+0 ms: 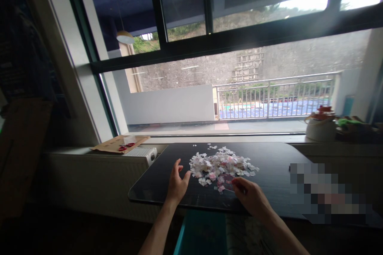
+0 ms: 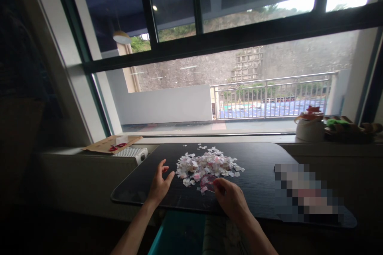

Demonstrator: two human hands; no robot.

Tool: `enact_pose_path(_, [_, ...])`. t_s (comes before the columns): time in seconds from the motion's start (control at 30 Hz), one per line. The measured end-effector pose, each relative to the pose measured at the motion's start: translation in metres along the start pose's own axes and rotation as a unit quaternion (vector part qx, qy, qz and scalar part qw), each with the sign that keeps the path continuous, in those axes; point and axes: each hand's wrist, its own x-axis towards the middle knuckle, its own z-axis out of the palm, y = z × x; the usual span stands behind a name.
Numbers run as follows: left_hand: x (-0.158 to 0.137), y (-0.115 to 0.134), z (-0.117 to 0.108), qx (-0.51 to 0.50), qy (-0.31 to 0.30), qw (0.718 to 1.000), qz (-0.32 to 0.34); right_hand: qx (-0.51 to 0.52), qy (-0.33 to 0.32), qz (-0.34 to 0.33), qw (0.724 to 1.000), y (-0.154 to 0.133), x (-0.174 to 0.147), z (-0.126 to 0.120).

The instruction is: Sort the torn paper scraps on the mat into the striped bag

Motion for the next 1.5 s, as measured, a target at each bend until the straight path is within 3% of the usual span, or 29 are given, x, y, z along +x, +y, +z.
enact_pose_path(0.17, [0.0, 0.001, 0.0, 0.007, 0.001, 1.0, 0.002, 0.046, -0.043, -0.036, 0.997, -0.001, 0.0, 0.002])
enact_pose_path(0.3, [-0.001, 0.002, -0.001, 0.003, 0.002, 1.0, 0.006, 0.05, -0.026, -0.028, 0.998, 0.001, 0.0, 0.003])
enact_pose_path(0.5, [-0.001, 0.0, 0.0, 0.003, -0.005, 1.0, 0.0, 0.075, -0.086, -0.048, 0.992, -0.004, -0.002, 0.0])
enact_pose_path(0.97, [0.0, -0.004, 0.002, 0.005, 0.002, 1.0, 0.014, 0.086, -0.102, -0.034, 0.99, -0.005, 0.0, -0.001])
enact_pose_path(1.2, [0.0, -0.004, 0.001, 0.005, 0.006, 1.0, 0.015, 0.151, -0.147, -0.051, 0.976, -0.01, -0.002, -0.006])
enact_pose_path(1.33, [0.0, 0.002, -0.001, 0.034, -0.018, 0.998, 0.047, 0.143, -0.126, -0.04, 0.981, -0.008, -0.002, -0.006])
enact_pose_path(1.5, [-0.001, 0.01, -0.002, 0.105, -0.06, 0.986, 0.111, 0.162, -0.167, -0.036, 0.972, -0.009, -0.005, -0.006])
